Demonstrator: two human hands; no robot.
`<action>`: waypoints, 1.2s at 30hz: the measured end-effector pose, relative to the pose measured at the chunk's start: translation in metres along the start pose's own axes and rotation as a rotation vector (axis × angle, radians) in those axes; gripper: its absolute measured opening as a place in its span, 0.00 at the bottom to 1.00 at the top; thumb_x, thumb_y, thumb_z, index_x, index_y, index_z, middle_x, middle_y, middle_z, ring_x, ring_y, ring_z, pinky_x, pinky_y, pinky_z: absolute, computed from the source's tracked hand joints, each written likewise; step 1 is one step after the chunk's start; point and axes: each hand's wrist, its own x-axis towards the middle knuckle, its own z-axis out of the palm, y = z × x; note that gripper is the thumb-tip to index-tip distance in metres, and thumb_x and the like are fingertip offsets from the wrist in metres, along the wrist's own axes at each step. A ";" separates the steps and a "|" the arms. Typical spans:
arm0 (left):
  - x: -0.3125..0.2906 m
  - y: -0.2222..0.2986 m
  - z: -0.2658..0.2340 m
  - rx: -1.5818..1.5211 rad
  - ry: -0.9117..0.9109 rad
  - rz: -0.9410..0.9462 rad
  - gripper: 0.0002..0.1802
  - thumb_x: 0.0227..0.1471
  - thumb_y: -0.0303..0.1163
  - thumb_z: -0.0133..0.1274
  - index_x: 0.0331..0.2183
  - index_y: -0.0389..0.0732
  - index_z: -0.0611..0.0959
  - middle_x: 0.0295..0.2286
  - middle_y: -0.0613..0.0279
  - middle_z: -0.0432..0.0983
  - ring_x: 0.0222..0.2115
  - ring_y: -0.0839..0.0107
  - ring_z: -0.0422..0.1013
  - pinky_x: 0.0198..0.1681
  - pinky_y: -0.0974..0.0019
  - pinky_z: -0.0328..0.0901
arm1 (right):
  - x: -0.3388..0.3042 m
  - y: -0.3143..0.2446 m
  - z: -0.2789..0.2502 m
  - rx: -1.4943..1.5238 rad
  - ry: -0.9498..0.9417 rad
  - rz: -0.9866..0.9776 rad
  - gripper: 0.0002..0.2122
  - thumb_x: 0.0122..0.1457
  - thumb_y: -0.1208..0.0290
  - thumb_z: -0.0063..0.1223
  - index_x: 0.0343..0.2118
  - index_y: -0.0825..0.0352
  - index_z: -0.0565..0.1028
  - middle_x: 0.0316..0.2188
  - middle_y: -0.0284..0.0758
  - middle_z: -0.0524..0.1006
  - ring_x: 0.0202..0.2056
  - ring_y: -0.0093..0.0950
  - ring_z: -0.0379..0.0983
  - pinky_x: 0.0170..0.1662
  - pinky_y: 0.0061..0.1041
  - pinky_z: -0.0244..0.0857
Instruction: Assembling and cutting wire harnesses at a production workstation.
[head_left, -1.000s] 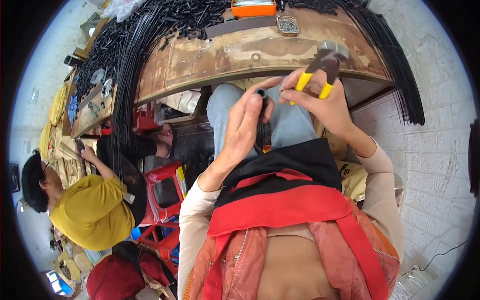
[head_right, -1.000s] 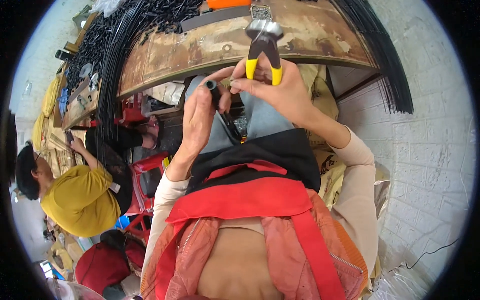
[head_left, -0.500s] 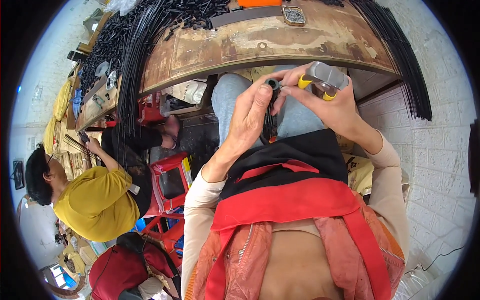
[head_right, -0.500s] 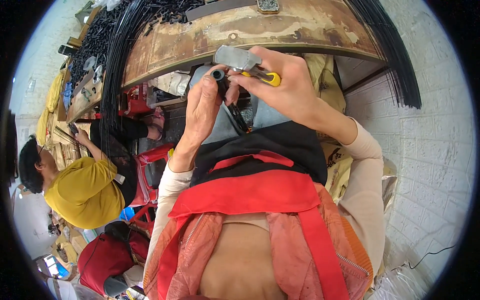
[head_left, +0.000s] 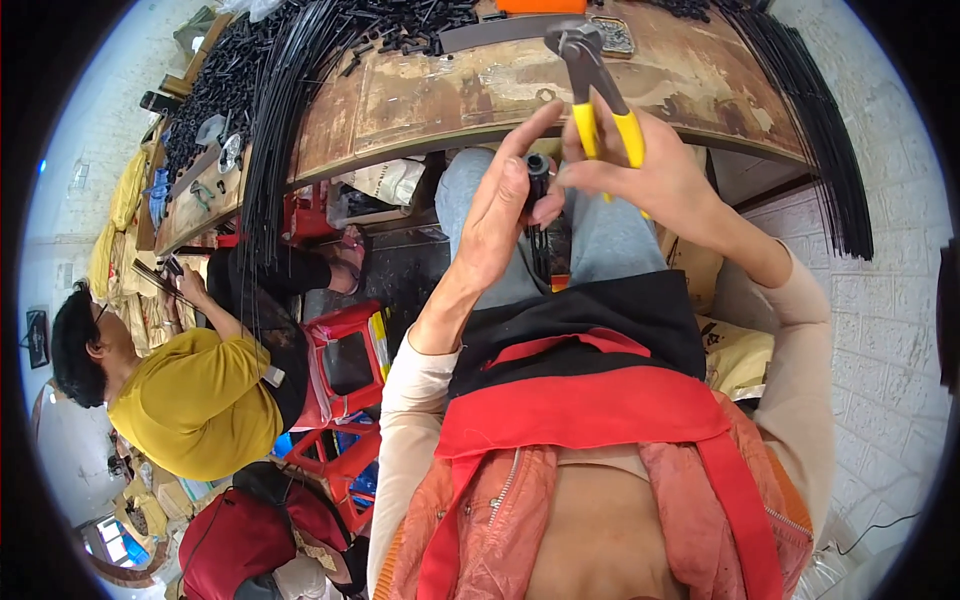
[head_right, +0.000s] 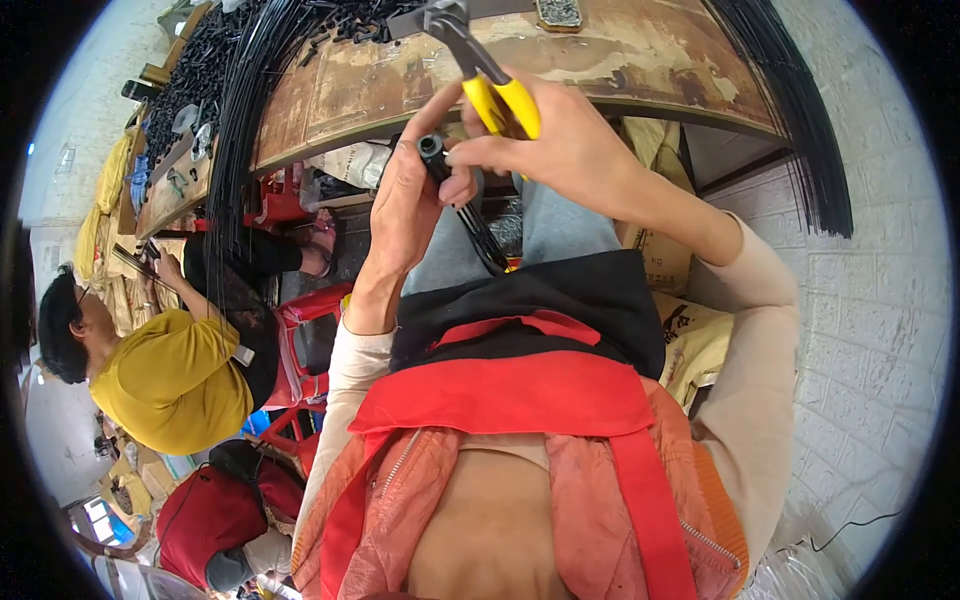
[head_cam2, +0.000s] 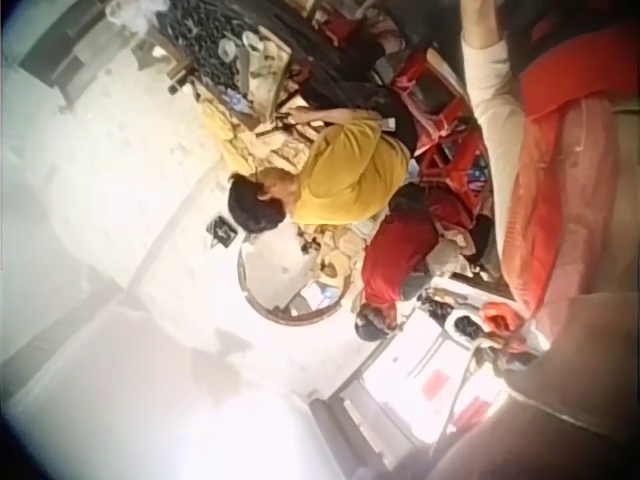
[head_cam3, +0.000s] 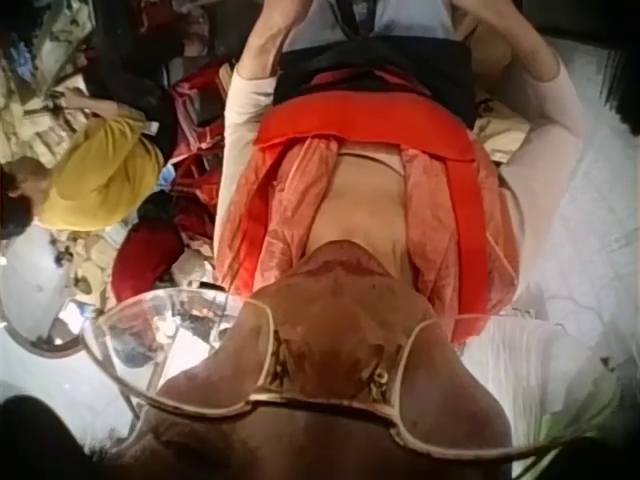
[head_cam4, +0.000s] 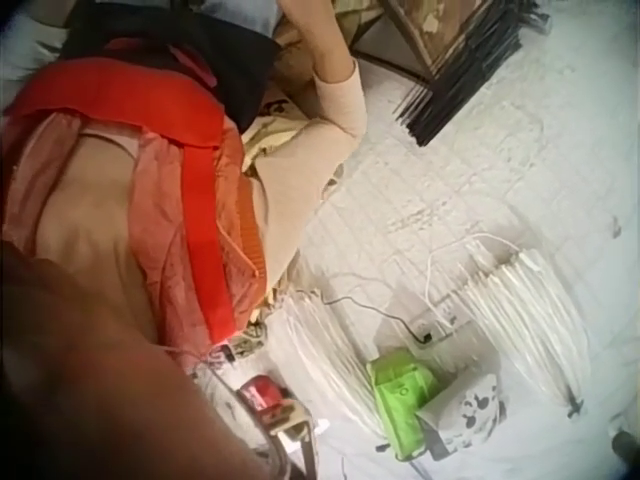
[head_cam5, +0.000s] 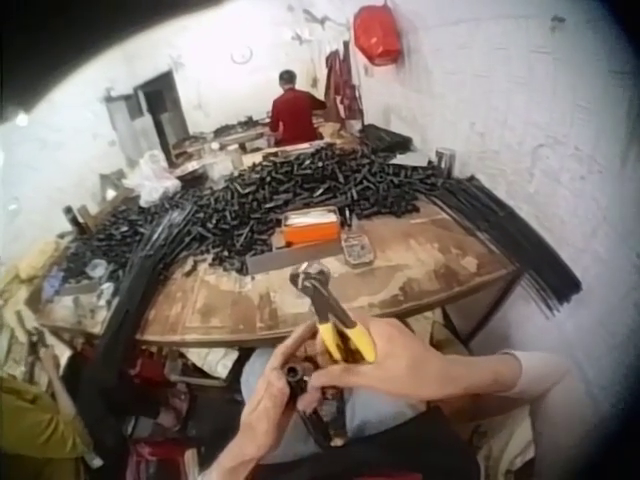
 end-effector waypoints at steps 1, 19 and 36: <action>0.002 -0.001 -0.010 0.002 -0.044 0.016 0.39 0.64 0.56 0.33 0.61 0.32 0.59 0.21 0.70 0.59 0.22 0.80 0.54 0.26 0.75 0.51 | -0.002 -0.010 -0.006 -0.017 -0.093 0.145 0.08 0.60 0.72 0.54 0.39 0.70 0.70 0.25 0.30 0.72 0.28 0.18 0.72 0.34 0.20 0.66; 0.006 -0.003 -0.008 0.100 -0.099 -0.014 0.28 0.66 0.53 0.30 0.36 0.36 0.72 0.20 0.71 0.61 0.21 0.82 0.54 0.25 0.76 0.49 | -0.039 -0.032 -0.036 -0.241 -0.387 0.324 0.19 0.65 0.60 0.46 0.51 0.69 0.68 0.23 0.36 0.77 0.26 0.28 0.75 0.29 0.26 0.64; 0.006 -0.003 -0.007 0.085 -0.141 -0.030 0.28 0.66 0.52 0.31 0.39 0.35 0.73 0.21 0.71 0.61 0.22 0.81 0.55 0.26 0.75 0.51 | -0.035 -0.057 -0.045 -0.210 -0.503 0.589 0.13 0.67 0.65 0.43 0.47 0.69 0.71 0.19 0.28 0.68 0.19 0.16 0.64 0.20 0.19 0.59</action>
